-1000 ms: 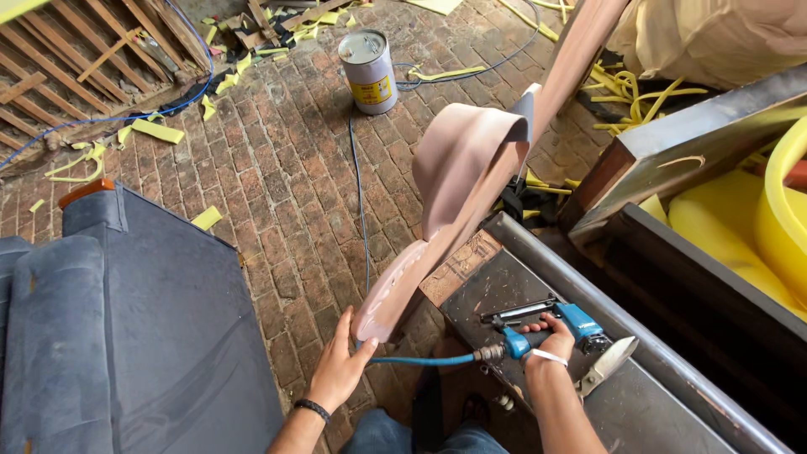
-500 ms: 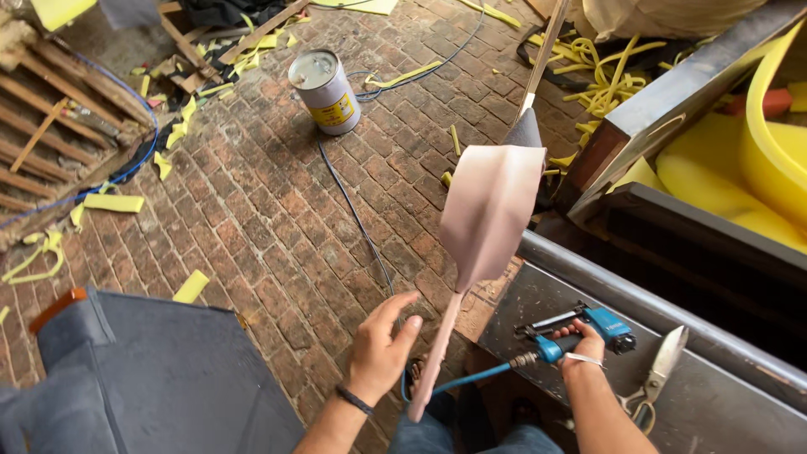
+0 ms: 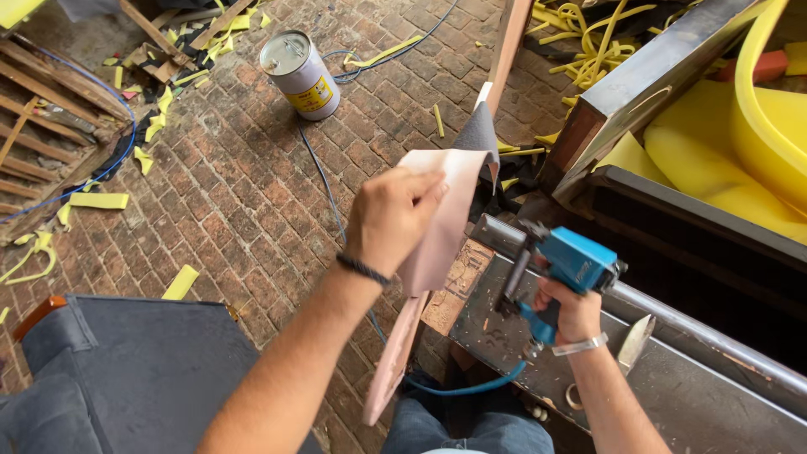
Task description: The person wraps a pink fabric around a wooden sign and secures it using a pneumatic staple gun. They trim excess fabric with scissors and continue stapling along the edges to attach the fabric to the back of the sign.
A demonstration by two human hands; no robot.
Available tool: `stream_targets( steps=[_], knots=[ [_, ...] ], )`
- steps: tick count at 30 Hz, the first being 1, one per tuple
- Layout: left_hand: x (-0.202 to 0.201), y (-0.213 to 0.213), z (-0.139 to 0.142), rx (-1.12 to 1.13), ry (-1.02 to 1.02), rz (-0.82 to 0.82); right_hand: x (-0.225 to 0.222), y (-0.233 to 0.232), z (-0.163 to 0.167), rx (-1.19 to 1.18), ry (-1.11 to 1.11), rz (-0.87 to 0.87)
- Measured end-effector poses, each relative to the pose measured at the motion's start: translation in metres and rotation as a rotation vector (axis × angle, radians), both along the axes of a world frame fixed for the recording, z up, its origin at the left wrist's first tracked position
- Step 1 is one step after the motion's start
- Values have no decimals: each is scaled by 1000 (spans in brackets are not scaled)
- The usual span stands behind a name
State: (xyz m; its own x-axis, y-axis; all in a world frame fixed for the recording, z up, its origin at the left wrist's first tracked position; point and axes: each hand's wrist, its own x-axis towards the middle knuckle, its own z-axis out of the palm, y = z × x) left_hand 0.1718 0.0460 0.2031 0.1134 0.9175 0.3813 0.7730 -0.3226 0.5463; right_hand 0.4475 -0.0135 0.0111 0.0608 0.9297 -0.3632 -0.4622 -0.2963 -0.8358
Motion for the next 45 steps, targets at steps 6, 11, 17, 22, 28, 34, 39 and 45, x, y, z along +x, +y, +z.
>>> stream_targets(
  steps=[6,11,17,22,28,34,39,45],
  knots=[
    [11,17,8,-290,158,174,-20,38,77,154,112,163],
    [19,22,12,-346,516,171,-45,57,93,200,35,303],
    [6,23,5,-318,433,67,-55,69,84,216,48,409],
    [-13,-9,-23,-264,127,83,-47,64,75,216,19,451],
    [-6,-36,-83,201,277,136,-29,53,55,295,-115,504],
    [-2,-39,-89,74,264,210,-34,61,45,1066,-782,422],
    [5,-40,-90,24,272,243,-45,59,59,849,-688,500],
    [2,-37,-89,-29,222,241,-46,62,73,654,-554,560]
  ],
)
